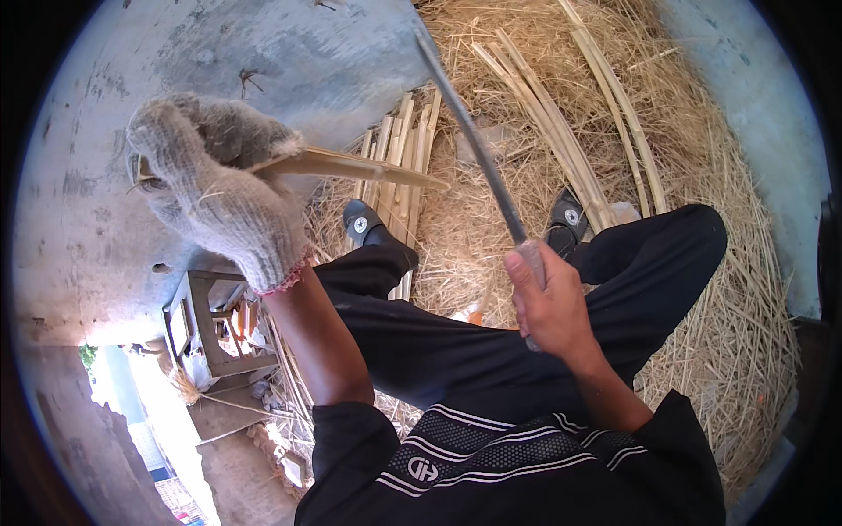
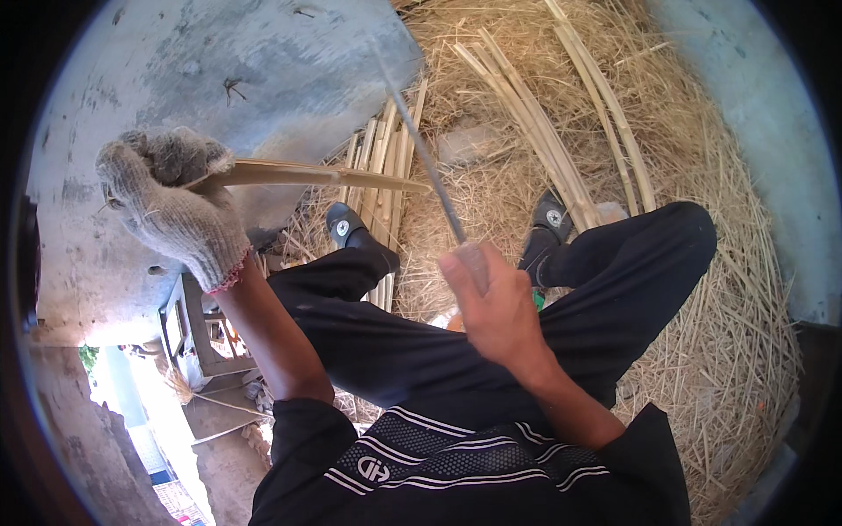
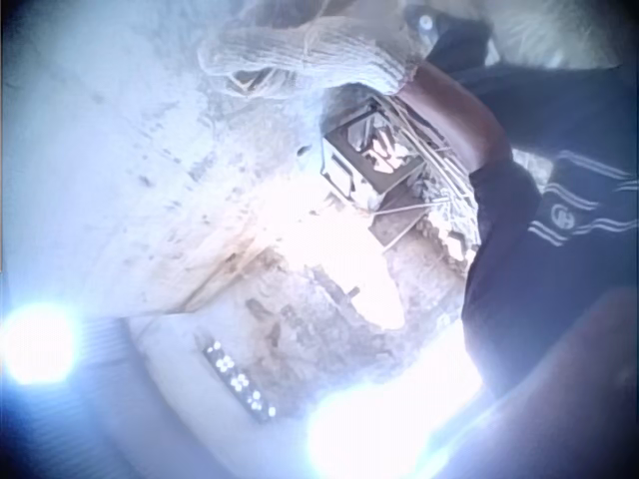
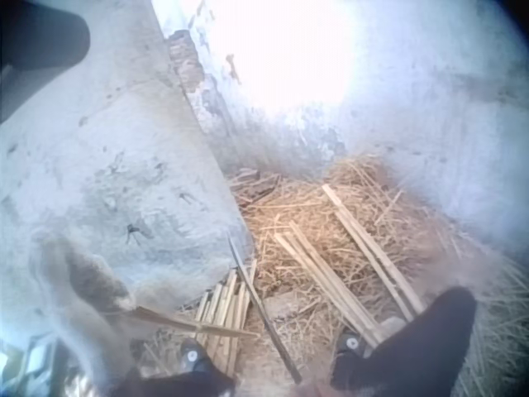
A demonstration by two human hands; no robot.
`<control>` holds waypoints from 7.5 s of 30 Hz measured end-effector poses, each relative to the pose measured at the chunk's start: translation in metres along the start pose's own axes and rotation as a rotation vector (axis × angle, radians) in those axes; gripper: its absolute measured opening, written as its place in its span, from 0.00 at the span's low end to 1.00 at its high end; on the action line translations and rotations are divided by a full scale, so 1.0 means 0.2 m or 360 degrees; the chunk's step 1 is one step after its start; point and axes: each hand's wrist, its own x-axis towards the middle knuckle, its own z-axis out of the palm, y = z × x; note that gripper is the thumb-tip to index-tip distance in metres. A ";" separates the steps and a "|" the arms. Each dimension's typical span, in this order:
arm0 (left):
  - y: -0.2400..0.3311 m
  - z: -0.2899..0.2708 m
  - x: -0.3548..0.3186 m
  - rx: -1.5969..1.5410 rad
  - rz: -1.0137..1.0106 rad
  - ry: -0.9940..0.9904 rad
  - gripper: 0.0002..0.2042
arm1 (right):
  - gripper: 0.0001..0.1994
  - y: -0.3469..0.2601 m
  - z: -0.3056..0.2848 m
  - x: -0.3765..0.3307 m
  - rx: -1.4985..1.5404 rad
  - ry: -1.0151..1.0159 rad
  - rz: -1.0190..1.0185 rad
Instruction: The person sits on a straw-covered floor and uses a machete to split long bamboo poles into thin strips. They hold the bamboo with a gloved left hand and repeatedly strike it with the machete in their right hand, separating the material into smaller pieces.
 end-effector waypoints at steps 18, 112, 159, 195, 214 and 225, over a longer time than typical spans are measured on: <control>0.06 -0.10 0.08 0.0064 -0.0209 0.0363 0.17 | 0.24 -0.01 0.33 0.01 -0.0106 -0.0445 -0.0298; 0.02 -0.24 0.09 -0.0166 -0.0117 -0.0226 0.20 | 0.22 0.14 0.53 0.14 0.0070 -0.0312 -0.0411; -0.15 -0.14 -0.04 0.0378 0.0509 0.0497 0.19 | 0.27 0.34 0.42 0.25 -0.0298 -0.0325 0.0020; -0.15 -0.14 0.24 -0.0387 -0.0244 -0.0122 0.08 | 0.27 0.64 0.20 0.77 -0.0679 -0.0070 0.0199; -0.15 -0.05 0.26 -0.0442 -0.0188 -0.0371 0.12 | 0.26 0.63 0.15 0.77 -0.0530 0.0062 0.0265; -0.12 0.19 0.21 0.0392 -0.0300 0.0938 0.28 | 0.22 0.29 0.36 0.41 -0.0023 -0.0079 -0.0398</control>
